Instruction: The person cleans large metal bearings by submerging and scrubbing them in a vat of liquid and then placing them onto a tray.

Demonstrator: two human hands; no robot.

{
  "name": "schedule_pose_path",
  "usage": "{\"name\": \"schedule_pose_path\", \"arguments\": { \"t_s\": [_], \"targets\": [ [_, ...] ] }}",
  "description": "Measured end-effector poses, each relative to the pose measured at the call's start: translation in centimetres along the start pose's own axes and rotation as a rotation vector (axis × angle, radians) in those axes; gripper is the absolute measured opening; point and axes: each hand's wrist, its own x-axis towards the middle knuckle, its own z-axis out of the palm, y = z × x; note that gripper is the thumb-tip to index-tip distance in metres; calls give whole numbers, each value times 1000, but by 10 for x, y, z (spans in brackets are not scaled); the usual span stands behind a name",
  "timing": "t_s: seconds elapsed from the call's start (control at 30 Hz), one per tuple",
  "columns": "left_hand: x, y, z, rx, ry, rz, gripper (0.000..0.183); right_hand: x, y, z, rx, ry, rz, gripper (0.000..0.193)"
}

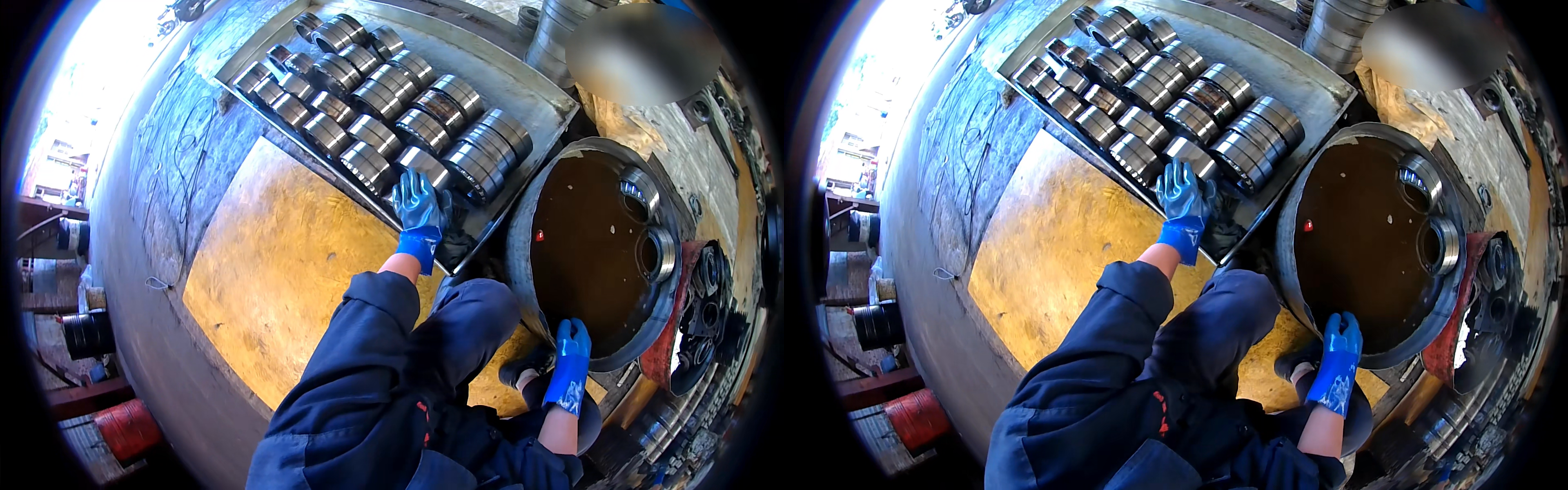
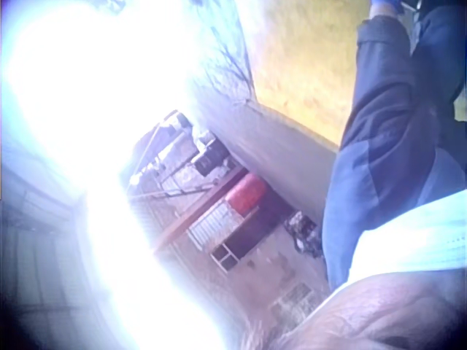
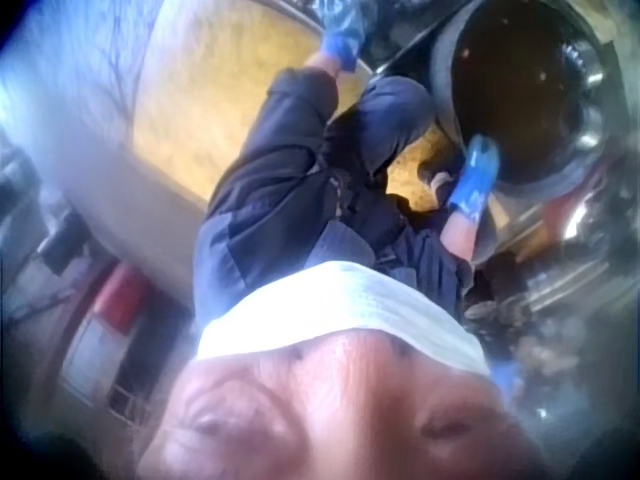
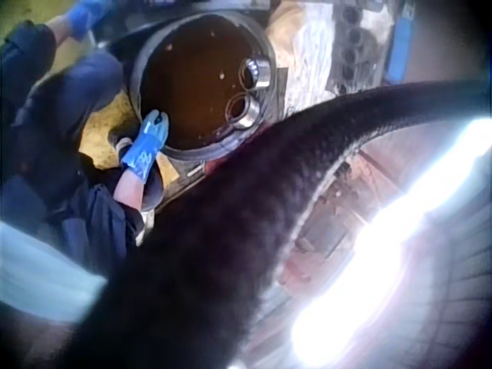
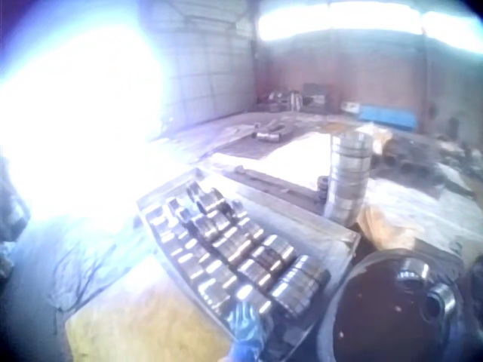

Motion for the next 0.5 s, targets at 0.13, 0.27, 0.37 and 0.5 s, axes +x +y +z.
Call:
{"name": "schedule_pose_path", "arguments": {
  "t_s": [0.13,0.27,0.37,0.5],
  "targets": [
    [16,-20,2,-8,49,14,60,-2,-7,2,-32,-6,23,45],
    [47,-24,5,82,249,137,47,-3,-10,-1,-83,15,94,46],
    [48,-50,-20,-86,-410,93,38,-6,-13,2,-139,14,116,49],
    [81,-82,-34,340,-1318,131,91,-10,-31,6,-226,35,92,58]
  ]
}}
